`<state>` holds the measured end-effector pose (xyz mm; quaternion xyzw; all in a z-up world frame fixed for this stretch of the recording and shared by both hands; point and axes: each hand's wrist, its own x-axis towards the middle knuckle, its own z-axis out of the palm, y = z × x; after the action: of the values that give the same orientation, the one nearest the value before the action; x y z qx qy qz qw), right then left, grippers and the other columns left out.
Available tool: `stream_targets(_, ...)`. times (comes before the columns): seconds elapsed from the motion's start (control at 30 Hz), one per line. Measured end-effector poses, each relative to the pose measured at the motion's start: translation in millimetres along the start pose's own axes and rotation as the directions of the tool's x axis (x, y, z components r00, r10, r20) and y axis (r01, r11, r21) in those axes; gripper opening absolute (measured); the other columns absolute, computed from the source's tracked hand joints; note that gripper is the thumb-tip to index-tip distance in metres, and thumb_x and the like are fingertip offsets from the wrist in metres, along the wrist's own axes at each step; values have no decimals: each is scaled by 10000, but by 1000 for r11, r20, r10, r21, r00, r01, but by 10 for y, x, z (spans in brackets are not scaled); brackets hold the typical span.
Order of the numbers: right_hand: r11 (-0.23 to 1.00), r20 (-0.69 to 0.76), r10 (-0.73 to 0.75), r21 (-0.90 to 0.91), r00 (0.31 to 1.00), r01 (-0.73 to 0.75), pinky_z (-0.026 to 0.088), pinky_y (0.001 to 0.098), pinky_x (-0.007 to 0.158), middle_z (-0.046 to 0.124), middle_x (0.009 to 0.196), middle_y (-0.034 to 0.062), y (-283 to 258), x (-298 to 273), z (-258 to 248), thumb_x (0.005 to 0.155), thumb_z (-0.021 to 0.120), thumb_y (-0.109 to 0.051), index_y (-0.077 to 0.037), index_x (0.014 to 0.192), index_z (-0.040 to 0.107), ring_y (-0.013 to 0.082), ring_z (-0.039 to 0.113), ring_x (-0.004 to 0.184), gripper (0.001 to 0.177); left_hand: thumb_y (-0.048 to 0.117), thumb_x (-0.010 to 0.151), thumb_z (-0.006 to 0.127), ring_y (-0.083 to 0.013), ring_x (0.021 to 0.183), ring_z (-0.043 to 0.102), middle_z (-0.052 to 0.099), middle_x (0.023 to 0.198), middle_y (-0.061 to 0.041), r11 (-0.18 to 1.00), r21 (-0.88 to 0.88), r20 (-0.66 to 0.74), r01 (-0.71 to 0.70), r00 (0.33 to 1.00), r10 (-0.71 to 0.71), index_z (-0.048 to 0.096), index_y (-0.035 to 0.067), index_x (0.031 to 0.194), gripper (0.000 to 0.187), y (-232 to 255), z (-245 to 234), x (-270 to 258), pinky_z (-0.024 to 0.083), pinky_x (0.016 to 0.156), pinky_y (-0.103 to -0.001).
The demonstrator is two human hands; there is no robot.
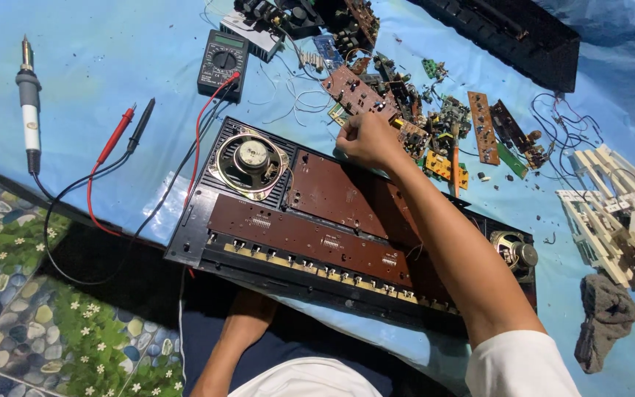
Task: The person works on the internal components of a disassembled electronic device, likely a stereo receiver, placed on a blue table. They use their hands to connect and adjust white wires to the circuit board and speaker terminals.
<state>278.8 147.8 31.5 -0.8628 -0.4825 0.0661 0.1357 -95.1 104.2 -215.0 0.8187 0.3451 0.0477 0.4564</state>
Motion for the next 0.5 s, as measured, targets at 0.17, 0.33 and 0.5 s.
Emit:
stream_targets(0.17, 998, 1, -61, -21, 998, 61, 550, 520, 779, 743, 804, 111, 38, -4, 11, 849, 715, -313, -148, 894, 768, 381, 729, 893, 179, 298, 841, 625, -446, 850, 700, 774, 969, -145, 1000, -18, -10, -5, 1000, 5, 712, 131, 1070, 296, 16, -41, -13, 571, 723, -478)
stream_targets(0.33, 986, -19, -166, -20, 986, 166, 518, 587, 782, 713, 871, 266, 12, -85, -27, 946, 593, -241, -34, 985, 706, 494, 695, 905, 239, 297, 845, 625, -445, 856, 702, 775, 975, -144, 1000, -31, -4, 1, 1000, -1, 710, 134, 1083, 301, 49, -76, -30, 573, 726, -476)
stream_targets(0.5, 857, -52, -226, 464, 973, 224, 541, 391, 745, 576, 936, 104, -188, -371, -595, 1089, 488, -180, -50, 1089, 575, 281, 637, 849, 157, 297, 849, 624, -444, 861, 703, 775, 982, -143, 999, -47, -12, 6, 1000, -7, 708, 136, 1095, 306, 79, -116, -46, 574, 728, -475)
